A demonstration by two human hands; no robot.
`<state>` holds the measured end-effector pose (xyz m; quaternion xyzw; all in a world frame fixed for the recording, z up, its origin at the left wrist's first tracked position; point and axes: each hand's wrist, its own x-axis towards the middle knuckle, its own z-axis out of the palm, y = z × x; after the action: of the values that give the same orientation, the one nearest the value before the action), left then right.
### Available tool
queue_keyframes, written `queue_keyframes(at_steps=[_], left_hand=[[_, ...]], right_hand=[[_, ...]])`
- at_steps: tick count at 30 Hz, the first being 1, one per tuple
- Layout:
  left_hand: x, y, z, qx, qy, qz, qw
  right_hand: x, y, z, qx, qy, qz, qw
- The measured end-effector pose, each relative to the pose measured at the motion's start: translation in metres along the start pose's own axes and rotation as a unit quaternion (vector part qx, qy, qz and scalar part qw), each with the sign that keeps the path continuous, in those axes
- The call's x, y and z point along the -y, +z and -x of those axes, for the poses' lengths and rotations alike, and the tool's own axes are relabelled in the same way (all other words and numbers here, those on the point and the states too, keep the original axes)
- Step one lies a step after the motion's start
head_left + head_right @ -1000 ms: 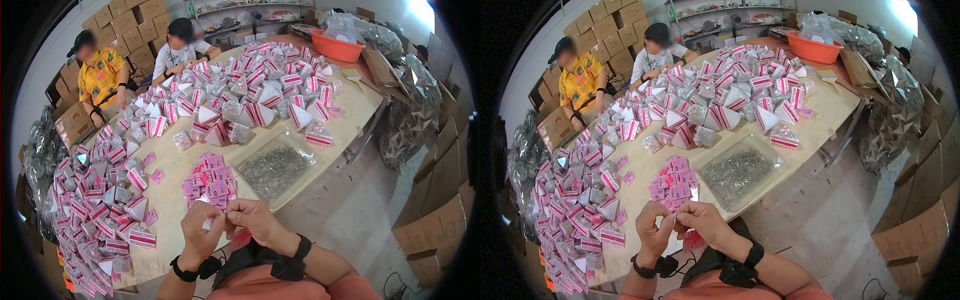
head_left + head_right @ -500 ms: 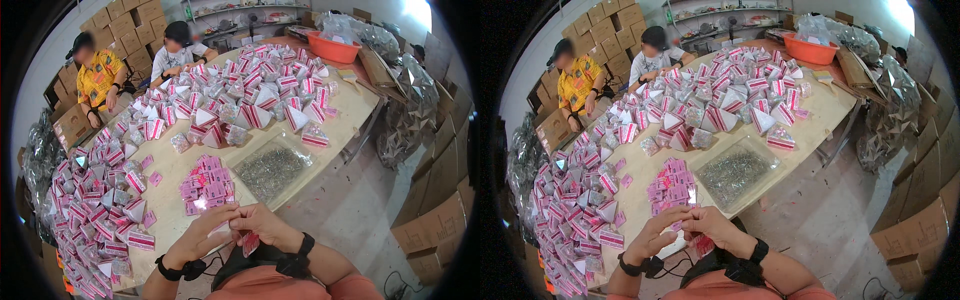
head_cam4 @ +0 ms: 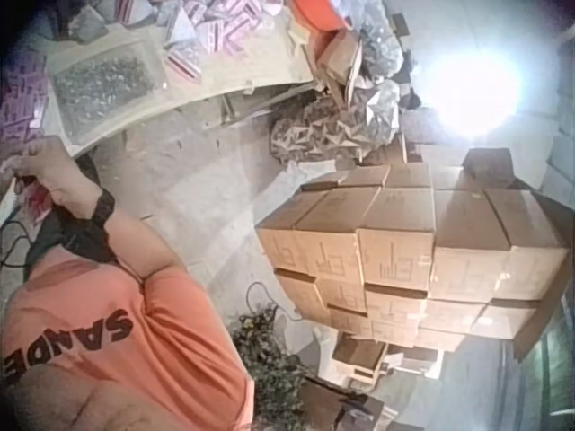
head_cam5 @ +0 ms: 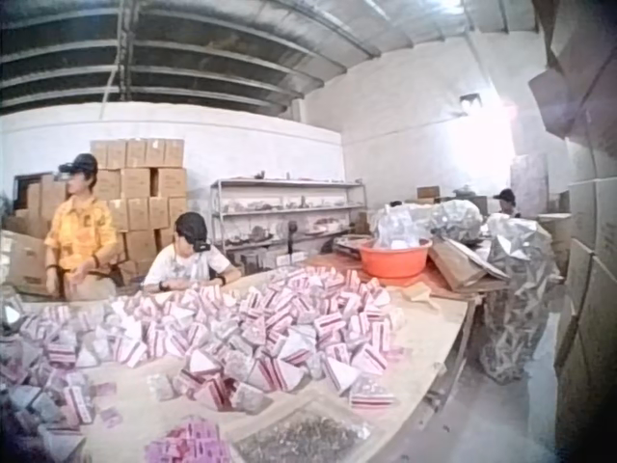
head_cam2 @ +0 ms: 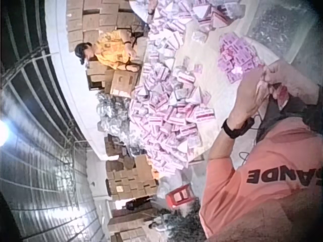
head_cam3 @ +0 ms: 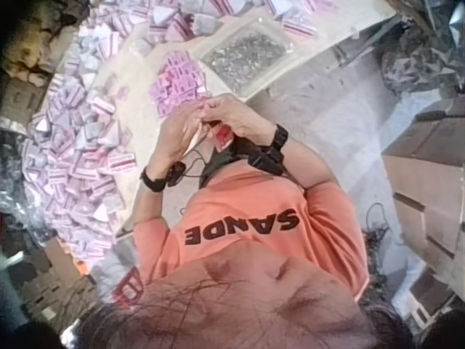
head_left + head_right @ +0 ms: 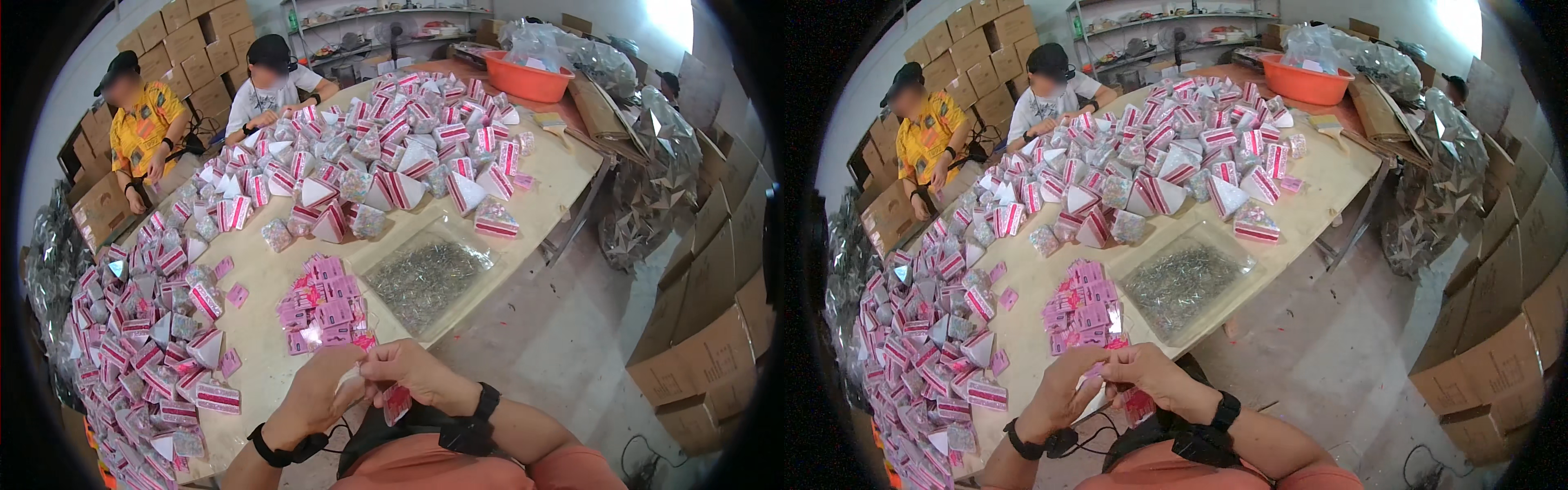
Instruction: The person repeatedly picks up small, colorful, triangular items and pink labels from a table, inserts the labels into the items, and places the finished packages into a pile. The task is performed by hand in a repetitive assembly-line manner.
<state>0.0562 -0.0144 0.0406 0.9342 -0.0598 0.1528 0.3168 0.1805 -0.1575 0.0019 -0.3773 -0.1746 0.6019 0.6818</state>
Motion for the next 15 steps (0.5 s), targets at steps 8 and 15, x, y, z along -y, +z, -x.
queue_keyframes(at_steps=[8, 15], left_hand=[[-0.009, -0.010, 0.002, 0.030, -0.060, 0.004, 0.998], [-0.006, -0.010, 0.011, 0.015, -0.143, 0.053, 0.988]], right_hand=[[-0.001, 0.002, 0.001, -0.019, -0.001, 0.038, 0.999], [0.002, 0.006, 0.001, 0.000, 0.029, 0.051, 0.998]])
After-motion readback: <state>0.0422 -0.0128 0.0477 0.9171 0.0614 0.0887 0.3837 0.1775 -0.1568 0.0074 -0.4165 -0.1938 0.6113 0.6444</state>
